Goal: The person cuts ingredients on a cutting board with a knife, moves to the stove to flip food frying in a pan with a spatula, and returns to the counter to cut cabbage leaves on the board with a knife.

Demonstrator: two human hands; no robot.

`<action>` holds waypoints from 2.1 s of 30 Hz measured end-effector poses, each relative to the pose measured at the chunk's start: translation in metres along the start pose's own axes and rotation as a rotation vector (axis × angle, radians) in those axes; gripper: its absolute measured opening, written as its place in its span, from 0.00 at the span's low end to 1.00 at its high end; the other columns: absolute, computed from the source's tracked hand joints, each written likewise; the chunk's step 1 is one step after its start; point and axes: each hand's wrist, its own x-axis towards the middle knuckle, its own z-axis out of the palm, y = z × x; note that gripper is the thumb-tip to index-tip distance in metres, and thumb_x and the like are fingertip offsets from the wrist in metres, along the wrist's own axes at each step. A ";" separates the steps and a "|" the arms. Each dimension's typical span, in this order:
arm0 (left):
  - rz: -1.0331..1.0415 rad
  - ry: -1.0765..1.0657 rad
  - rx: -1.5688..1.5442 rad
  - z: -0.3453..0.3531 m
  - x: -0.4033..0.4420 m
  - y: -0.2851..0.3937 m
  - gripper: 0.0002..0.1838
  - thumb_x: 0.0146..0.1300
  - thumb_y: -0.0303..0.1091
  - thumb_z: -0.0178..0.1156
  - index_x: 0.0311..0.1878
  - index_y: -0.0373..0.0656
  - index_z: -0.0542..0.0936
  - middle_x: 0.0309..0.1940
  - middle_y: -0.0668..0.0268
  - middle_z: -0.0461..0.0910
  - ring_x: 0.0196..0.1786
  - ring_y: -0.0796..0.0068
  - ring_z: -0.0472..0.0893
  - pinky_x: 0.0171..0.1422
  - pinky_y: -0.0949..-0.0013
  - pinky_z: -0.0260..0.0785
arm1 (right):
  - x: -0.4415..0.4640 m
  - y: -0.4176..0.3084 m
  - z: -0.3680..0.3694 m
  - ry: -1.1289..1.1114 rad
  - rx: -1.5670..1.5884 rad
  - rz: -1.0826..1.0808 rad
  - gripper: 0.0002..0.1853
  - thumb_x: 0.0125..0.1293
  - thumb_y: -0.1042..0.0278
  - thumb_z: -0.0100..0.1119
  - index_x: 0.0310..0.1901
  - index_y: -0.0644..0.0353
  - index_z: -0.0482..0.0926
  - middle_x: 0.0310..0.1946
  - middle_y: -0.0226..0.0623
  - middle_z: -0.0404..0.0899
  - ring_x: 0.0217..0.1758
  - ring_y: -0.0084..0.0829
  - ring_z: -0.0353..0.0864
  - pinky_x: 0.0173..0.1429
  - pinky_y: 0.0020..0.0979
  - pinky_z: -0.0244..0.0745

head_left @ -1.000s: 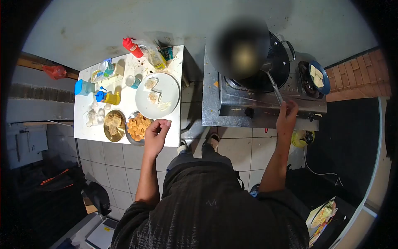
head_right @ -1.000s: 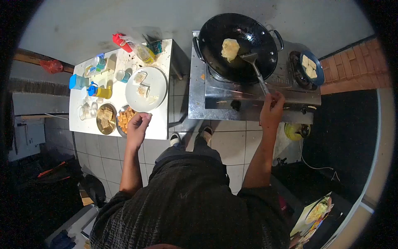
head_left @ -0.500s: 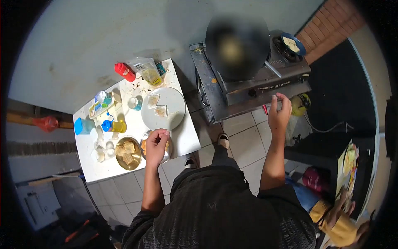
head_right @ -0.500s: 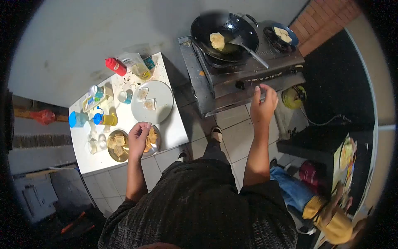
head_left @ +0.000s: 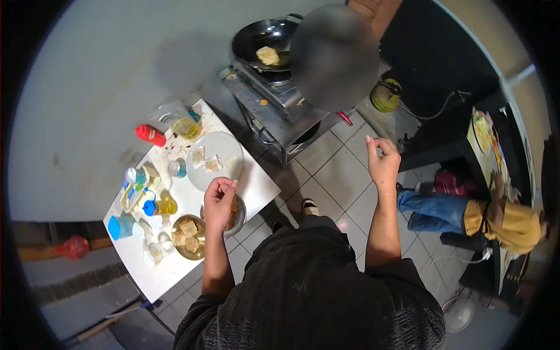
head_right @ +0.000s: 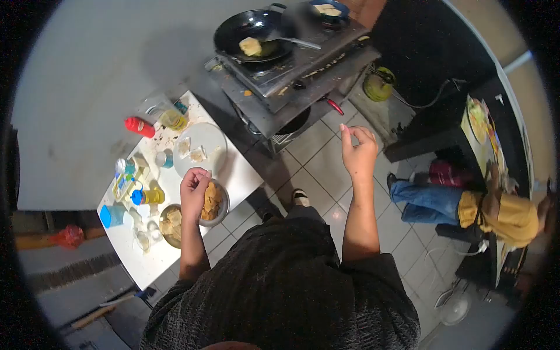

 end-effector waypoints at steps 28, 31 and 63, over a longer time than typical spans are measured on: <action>0.166 -0.606 0.020 0.234 0.070 0.012 0.05 0.66 0.24 0.65 0.39 0.41 0.77 0.30 0.78 0.72 0.33 0.89 0.68 0.37 0.80 0.59 | -0.020 0.071 -0.167 0.166 -0.119 0.280 0.11 0.50 0.78 0.58 0.37 0.58 0.83 0.26 0.34 0.69 0.29 0.29 0.72 0.31 0.30 0.69; 0.152 -0.657 0.031 0.236 0.066 0.006 0.06 0.67 0.26 0.64 0.37 0.42 0.75 0.28 0.79 0.69 0.32 0.89 0.66 0.36 0.80 0.58 | -0.030 0.062 -0.178 0.179 -0.120 0.320 0.11 0.50 0.78 0.58 0.37 0.59 0.82 0.26 0.35 0.67 0.29 0.30 0.70 0.34 0.31 0.69; 0.099 -0.302 -0.051 0.136 0.024 0.020 0.14 0.76 0.38 0.55 0.33 0.42 0.74 0.20 0.72 0.72 0.25 0.84 0.69 0.32 0.77 0.62 | -0.051 0.046 -0.124 -0.121 0.084 0.363 0.12 0.54 0.76 0.59 0.42 0.58 0.81 0.24 0.34 0.66 0.28 0.30 0.71 0.36 0.33 0.70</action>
